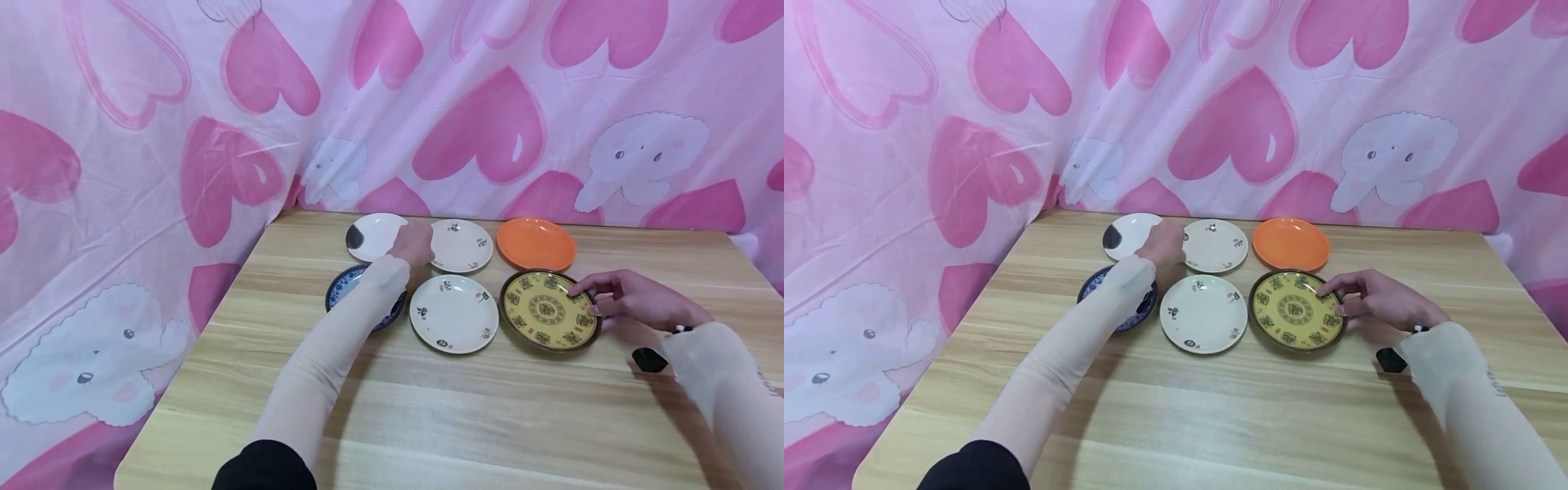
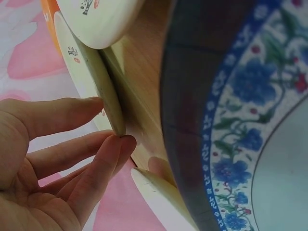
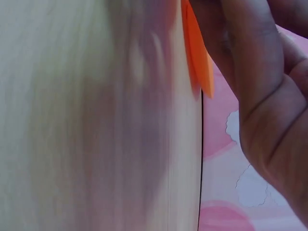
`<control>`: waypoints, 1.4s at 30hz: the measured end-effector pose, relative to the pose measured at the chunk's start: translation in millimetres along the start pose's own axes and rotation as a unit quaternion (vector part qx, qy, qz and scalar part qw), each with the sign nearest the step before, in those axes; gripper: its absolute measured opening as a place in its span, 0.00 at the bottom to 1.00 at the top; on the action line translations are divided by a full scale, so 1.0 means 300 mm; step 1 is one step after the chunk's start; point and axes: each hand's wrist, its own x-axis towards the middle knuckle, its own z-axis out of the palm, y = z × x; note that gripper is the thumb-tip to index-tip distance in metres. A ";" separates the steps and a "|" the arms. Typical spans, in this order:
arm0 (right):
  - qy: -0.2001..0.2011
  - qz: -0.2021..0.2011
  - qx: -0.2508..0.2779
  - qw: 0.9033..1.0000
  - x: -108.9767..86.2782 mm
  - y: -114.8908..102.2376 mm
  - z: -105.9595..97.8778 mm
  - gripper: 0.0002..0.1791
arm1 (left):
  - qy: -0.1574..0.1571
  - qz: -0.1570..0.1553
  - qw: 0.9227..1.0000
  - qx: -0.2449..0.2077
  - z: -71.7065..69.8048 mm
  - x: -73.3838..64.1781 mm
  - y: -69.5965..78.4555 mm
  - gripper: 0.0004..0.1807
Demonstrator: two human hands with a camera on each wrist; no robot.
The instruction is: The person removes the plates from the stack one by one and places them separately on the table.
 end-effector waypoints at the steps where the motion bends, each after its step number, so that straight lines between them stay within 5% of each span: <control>1: -0.005 -0.002 0.001 1.000 0.002 0.006 -0.004 0.25 | 0.003 0.001 1.000 0.001 -0.001 -0.002 -0.002 0.11; 17: -0.028 -0.018 -0.009 0.999 0.036 0.041 -0.028 0.25 | 0.014 0.004 1.000 0.000 -0.003 0.008 -0.021 0.09; 26: -0.021 0.008 -0.014 1.000 0.032 0.029 -0.005 0.25 | 0.020 0.018 1.000 -0.011 0.002 0.006 -0.013 0.08; 32: 0.013 0.004 -0.100 0.995 0.020 -0.004 0.016 0.22 | 0.010 0.014 1.000 -0.014 0.002 0.004 0.003 0.12; 37: 0.045 0.012 -0.204 0.978 0.031 -0.053 0.013 0.21 | 0.004 0.023 1.000 -0.012 -0.011 -0.005 0.000 0.10; 42: 0.048 0.025 -0.233 0.971 0.052 -0.094 0.015 0.19 | -0.028 0.028 0.999 -0.033 -0.043 -0.044 -0.042 0.10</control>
